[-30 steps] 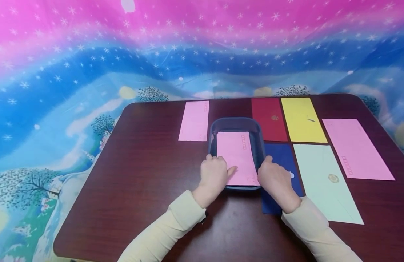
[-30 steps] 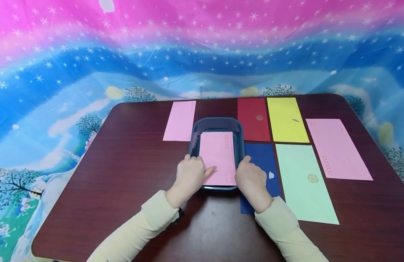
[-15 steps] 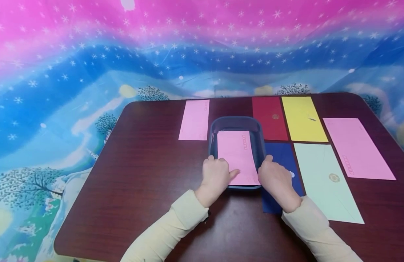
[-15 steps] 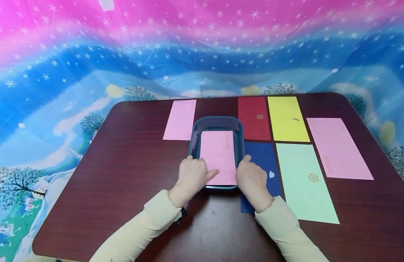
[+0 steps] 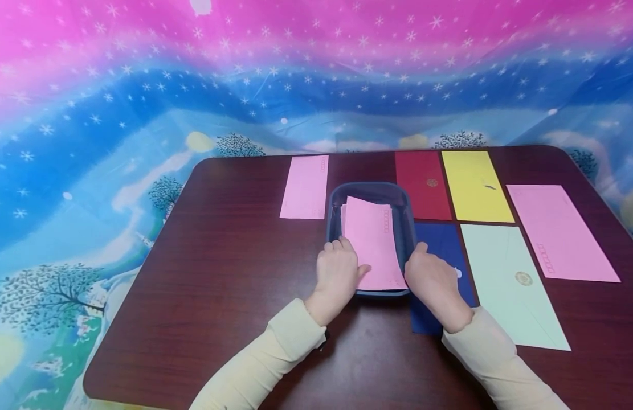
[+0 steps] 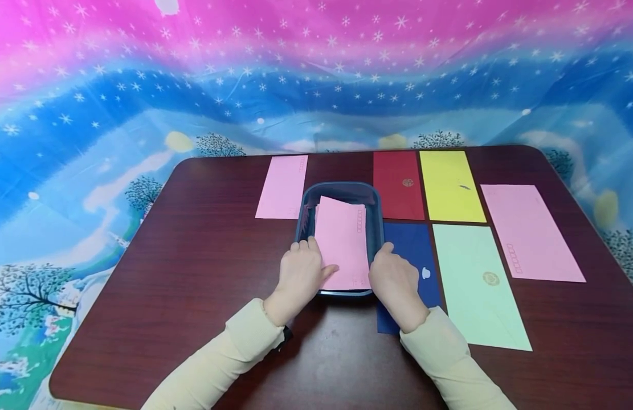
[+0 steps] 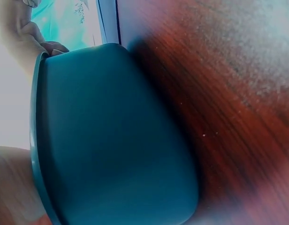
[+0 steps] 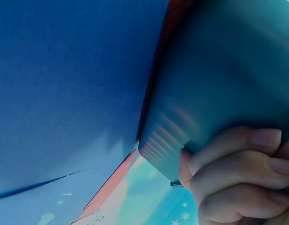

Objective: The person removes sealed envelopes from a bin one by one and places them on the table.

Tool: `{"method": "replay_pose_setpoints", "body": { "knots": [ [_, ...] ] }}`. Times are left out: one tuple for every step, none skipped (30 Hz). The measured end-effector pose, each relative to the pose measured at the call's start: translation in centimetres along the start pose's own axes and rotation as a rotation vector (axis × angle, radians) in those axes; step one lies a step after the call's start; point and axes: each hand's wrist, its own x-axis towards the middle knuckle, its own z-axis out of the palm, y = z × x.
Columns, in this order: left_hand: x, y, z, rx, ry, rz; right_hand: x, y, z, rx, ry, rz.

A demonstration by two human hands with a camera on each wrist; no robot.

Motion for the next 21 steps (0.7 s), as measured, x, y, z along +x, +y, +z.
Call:
{"method": "replay_pose_setpoints", "body": {
  "knots": [
    [0.0,0.0,0.0,-0.001,-0.003,-0.005,0.0,0.0,0.0,0.0,0.004,-0.002],
    [0.0,0.0,0.1,-0.007,-0.01,-0.009,0.0,0.0,0.0,-0.001,0.007,-0.004],
    [0.0,-0.1,0.1,-0.018,-0.019,-0.013,0.0,0.0,0.0,-0.001,0.009,-0.005],
    [0.0,-0.1,0.2,-0.032,-0.016,-0.019,0.0,0.0,0.1,-0.001,0.012,-0.008],
    [0.0,-0.1,0.2,-0.041,-0.011,-0.02,0.0,0.0,0.1,0.0,0.012,-0.008],
    [0.0,-0.1,0.3,-0.049,0.006,-0.021,0.0,0.0,0.1,0.0,0.012,-0.008],
    [0.0,-0.1,0.5,-0.059,0.039,-0.027,0.0,0.0,0.1,-0.001,0.012,-0.007],
    [0.0,-0.1,0.6,-0.069,0.075,-0.033,0.0,0.0,0.1,-0.003,0.012,-0.006],
    [0.0,-0.1,0.8,-0.079,0.114,-0.041,0.0,0.0,0.1,-0.005,0.01,-0.004],
    [-0.1,-0.2,0.9,-0.083,0.15,-0.049,-0.1,0.0,0.1,-0.005,0.009,-0.003],
    [-0.1,-0.3,0.9,-0.087,0.172,-0.056,-0.1,-0.1,0.1,-0.007,0.006,0.0],
    [-0.2,-0.4,0.9,-0.098,0.188,-0.067,-0.2,-0.1,0.1,-0.008,0.005,0.002],
    [-0.2,-0.6,0.9,-0.123,0.187,-0.081,-0.2,-0.2,0.1,-0.01,0.004,0.004],
    [-0.2,-0.8,0.8,-0.154,0.173,-0.094,-0.3,-0.2,0.1,-0.011,0.002,0.005],
    [-0.2,-1.0,0.7,-0.203,0.147,-0.108,-0.3,-0.2,0.1,-0.012,0.0,0.006],
    [-0.2,-1.2,0.5,-0.267,0.118,-0.123,-0.4,-0.3,0.1,-0.012,0.0,0.006],
    [-0.2,-1.5,0.4,-0.337,0.091,-0.142,-0.4,-0.3,0.1,-0.014,0.0,0.006],
    [-0.1,-1.8,0.3,-0.416,0.064,-0.162,-0.5,-0.3,0.1,-0.014,-0.001,0.004],
    [-0.1,-2.0,0.2,-0.498,0.039,-0.185,-0.5,-0.3,0.1,-0.017,0.0,0.0],
    [0.0,-2.3,0.1,-0.569,0.019,-0.206,-0.5,-0.3,0.1,-0.015,0.001,-0.001],
    [0.0,-2.6,0.0,-0.636,0.002,-0.226,-0.5,-0.3,0.1,-0.013,-0.001,0.0]
  ]
}}
